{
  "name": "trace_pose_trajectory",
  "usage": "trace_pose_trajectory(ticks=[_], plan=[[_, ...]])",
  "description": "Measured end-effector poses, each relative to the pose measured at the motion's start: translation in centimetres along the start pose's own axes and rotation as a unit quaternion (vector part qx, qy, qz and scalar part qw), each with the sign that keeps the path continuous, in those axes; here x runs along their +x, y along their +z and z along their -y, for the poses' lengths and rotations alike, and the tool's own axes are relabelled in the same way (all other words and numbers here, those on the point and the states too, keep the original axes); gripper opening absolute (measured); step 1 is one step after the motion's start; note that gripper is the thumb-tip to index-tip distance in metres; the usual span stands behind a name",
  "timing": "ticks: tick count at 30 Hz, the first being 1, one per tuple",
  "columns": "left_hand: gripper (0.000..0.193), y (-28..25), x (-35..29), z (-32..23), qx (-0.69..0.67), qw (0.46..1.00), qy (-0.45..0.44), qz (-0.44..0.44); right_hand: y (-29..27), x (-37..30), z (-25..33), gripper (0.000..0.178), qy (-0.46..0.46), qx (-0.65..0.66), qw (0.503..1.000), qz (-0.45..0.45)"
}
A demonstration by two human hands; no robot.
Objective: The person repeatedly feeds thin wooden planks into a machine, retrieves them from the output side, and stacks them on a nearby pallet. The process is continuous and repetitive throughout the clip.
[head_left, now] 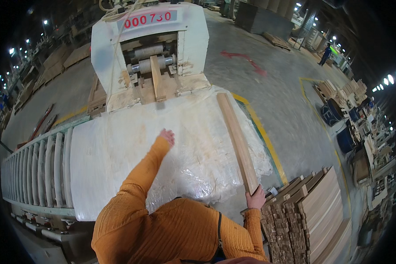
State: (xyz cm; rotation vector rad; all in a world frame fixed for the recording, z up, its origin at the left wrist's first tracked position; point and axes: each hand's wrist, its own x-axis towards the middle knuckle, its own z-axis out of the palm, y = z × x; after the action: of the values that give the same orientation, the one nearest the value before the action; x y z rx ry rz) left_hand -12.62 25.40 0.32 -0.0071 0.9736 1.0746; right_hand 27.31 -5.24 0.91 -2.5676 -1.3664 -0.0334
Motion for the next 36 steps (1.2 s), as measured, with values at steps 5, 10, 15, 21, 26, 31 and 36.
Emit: trace_pose_trajectory(ticks=[5, 10, 15, 21, 26, 31, 36], plan=[[0.061, 2.7, 0.8, -8.8, 0.031, 0.988, 0.141, -0.062, -0.2, 0.0, 0.0, 0.083, 0.003, 0.003, 1.0, 0.01], [0.059, 7.1, 0.6, -12.8, 0.187, 0.955, 0.16, -0.164, -0.4, 0.1, 0.1, 0.081, 0.027, 0.011, 0.999, 0.032], [0.065, 9.2, 0.7, -11.9, 0.382, 0.882, 0.26, -0.089, -0.3, 0.1, 0.2, 0.08, 0.007, 0.015, 1.0, 0.004], [0.07, 7.5, 1.6, -9.1, 0.523, 0.765, 0.329, -0.182, -0.1, 0.2, 0.0, 0.081, 0.008, -0.006, 1.0, 0.015], [0.066, 6.4, -0.5, -6.3, 0.529, 0.748, 0.346, -0.203, -0.1, -0.1, -0.2, 0.08, 0.018, 0.005, 1.0, 0.019], [0.065, 6.4, -3.7, -3.7, 0.54, 0.743, 0.334, -0.211, -0.2, -0.1, -0.8, 0.078, -0.002, 0.052, 0.999, 0.01], [0.064, 5.8, -7.1, 0.5, 0.465, 0.811, 0.344, -0.092, -0.7, -0.6, -1.2, 0.073, -0.031, 0.063, 0.997, -0.027]])
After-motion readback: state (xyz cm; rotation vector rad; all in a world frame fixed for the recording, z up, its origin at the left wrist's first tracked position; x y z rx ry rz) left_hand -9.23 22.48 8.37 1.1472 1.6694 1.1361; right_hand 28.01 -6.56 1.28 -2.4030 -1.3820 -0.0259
